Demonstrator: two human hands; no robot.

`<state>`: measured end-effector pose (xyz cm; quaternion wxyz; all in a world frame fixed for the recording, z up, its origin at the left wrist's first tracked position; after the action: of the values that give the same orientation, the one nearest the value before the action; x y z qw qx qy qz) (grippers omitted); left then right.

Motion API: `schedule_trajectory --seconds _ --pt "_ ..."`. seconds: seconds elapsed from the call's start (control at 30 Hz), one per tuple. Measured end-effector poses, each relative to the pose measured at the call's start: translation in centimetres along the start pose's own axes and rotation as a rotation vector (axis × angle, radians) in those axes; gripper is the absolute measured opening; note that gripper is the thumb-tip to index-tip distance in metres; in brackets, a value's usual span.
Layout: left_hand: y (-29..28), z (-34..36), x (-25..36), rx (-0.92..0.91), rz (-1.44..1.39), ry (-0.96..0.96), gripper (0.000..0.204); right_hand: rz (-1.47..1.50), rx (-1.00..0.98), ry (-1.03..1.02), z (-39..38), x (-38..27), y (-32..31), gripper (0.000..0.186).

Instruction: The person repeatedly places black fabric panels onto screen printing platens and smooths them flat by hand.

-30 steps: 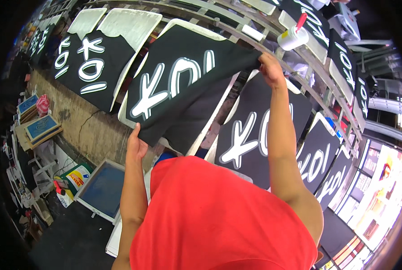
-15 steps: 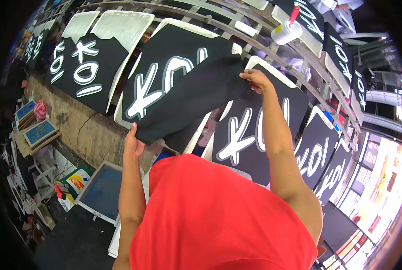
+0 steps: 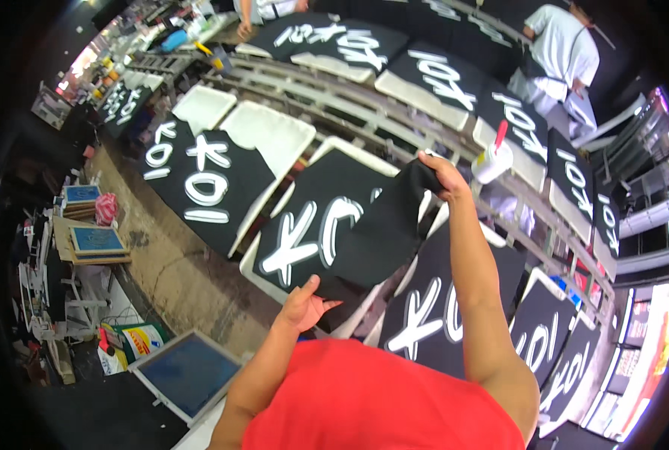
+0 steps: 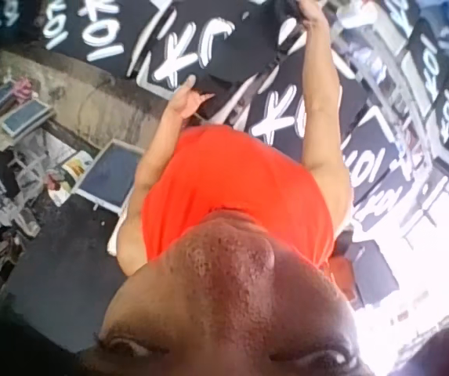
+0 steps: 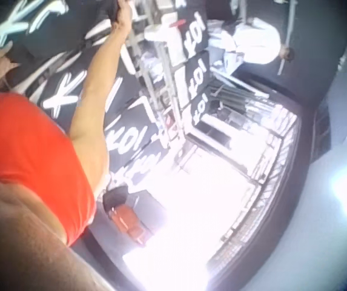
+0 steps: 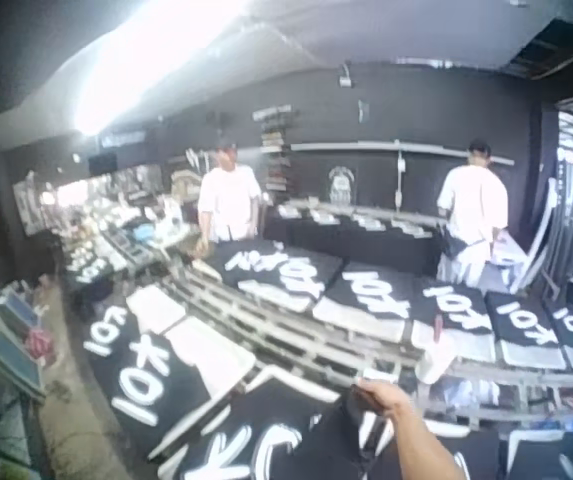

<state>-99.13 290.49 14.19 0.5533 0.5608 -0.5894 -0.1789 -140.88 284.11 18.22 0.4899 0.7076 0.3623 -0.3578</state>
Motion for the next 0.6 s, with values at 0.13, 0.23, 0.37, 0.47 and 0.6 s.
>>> schedule_trajectory --seconds 0.13,0.23,0.37,0.47,0.6 --pt "-1.2 1.3 7.7 0.147 -0.024 0.34 0.051 -0.386 0.015 0.109 7.9 -4.2 5.5 0.037" --pt "-3.2 -0.6 14.7 0.261 -0.05 0.542 0.058 -0.623 0.027 0.032 12.9 -6.9 12.0 0.04" --pt "-0.4 -7.8 29.2 0.308 0.119 0.922 0.049 -0.267 0.135 -0.208 14.6 -14.9 20.1 0.047" --pt "6.5 -14.4 40.4 0.166 0.161 1.09 0.041 -0.153 -0.118 -0.446 11.6 -25.0 26.8 0.037" --pt "16.0 -19.7 46.9 0.051 0.348 1.19 0.035 -0.123 -0.263 -0.564 3.0 -32.8 31.4 0.032"
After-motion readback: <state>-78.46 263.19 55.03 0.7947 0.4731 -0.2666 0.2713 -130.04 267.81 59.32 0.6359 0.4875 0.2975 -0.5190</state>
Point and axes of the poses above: each hand's wrist, its own z-axis towards the middle knuckle, its own y-axis out of the palm, x = y × z, the point moved 8 cm from there along z, towards the middle knuckle, and after that the axes turned 8 degrees about -x, right-handed, at the moved point
